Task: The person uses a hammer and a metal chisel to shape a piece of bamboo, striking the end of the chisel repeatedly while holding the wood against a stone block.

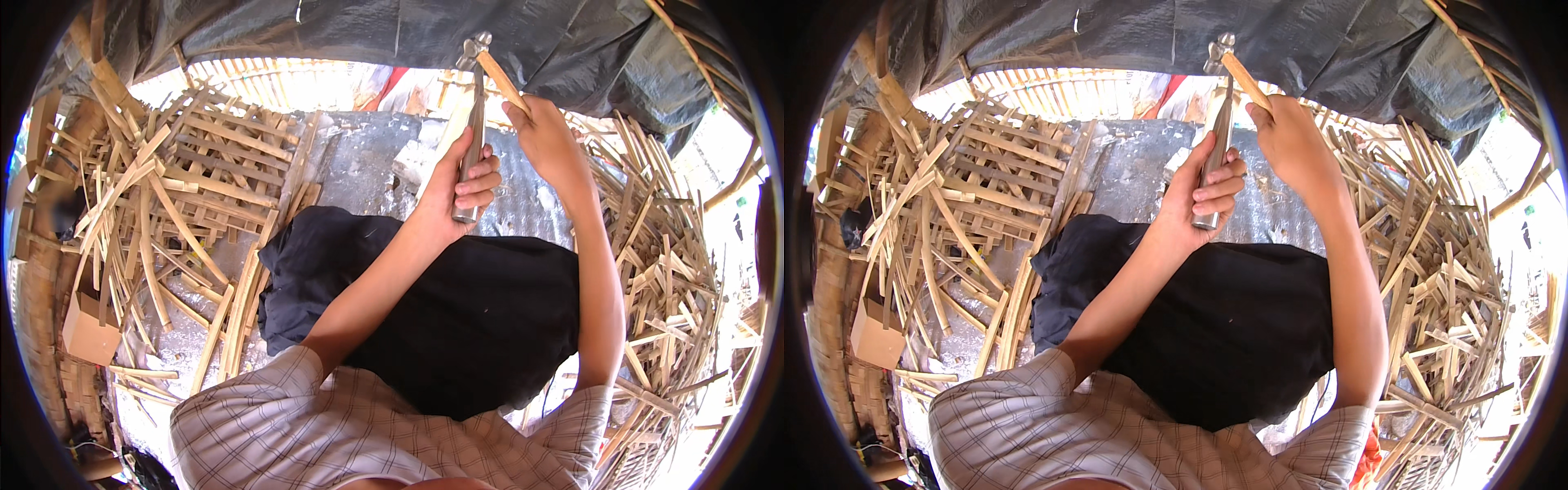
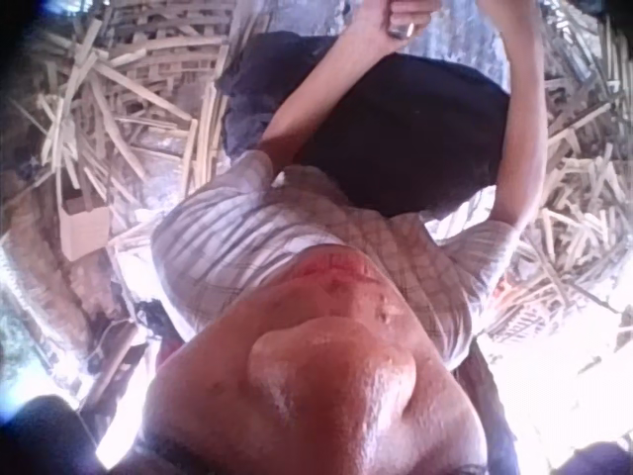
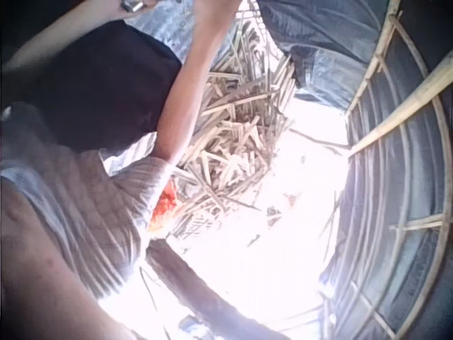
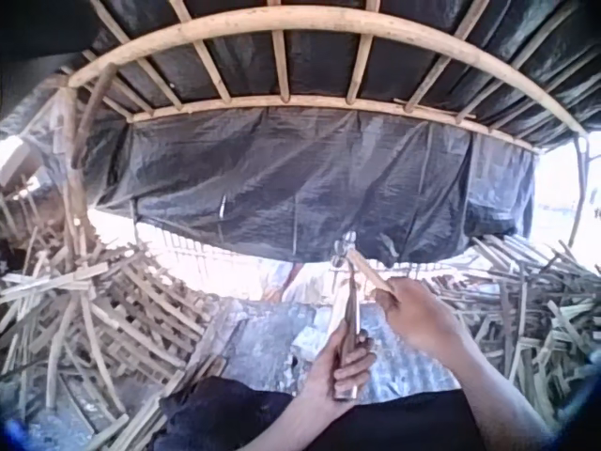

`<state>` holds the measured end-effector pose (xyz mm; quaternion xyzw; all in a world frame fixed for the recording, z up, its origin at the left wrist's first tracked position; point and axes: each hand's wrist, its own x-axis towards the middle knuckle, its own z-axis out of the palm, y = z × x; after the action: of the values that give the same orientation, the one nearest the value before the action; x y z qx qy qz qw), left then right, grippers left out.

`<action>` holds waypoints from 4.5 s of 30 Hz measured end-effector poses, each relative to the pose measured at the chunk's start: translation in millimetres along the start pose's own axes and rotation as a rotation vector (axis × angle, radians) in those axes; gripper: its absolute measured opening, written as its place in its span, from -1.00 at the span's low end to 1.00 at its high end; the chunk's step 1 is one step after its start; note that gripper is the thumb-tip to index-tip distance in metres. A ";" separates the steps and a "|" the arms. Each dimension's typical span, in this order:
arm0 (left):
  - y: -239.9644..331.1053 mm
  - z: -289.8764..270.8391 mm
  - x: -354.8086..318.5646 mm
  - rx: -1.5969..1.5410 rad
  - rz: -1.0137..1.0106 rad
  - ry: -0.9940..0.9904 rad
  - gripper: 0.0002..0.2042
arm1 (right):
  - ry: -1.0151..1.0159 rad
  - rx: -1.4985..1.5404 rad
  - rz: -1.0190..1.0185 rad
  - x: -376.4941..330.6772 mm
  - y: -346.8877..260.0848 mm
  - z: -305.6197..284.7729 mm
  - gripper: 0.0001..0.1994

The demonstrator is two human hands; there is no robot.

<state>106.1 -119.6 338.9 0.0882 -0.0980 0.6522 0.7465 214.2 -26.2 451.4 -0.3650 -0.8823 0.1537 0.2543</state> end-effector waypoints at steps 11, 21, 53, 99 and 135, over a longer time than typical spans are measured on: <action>-3.5 -9.8 -3.3 0.040 0.056 -0.036 -0.61 | 0.079 0.078 0.014 2.9 4.0 -8.0 -0.66; 22.2 -4.2 14.8 -0.031 0.054 -0.026 -0.62 | 0.077 0.170 -0.006 8.1 11.4 4.3 -0.77; 20.4 -7.9 16.2 -0.037 0.027 -0.060 -0.63 | 0.409 0.109 0.013 4.6 -19.2 -1.8 -0.78; 30.9 -17.9 21.9 0.016 0.060 -0.013 -0.66 | 0.212 -0.053 0.033 -13.0 18.3 -11.2 -0.75; 30.4 -19.4 27.3 0.005 0.041 0.002 -0.66 | -0.023 -0.142 0.013 1.7 13.7 11.0 -0.77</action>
<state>80.1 -84.4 327.4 0.0873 -0.0976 0.6677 0.7329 214.7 -16.5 436.7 -0.3861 -0.8915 0.0965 0.2163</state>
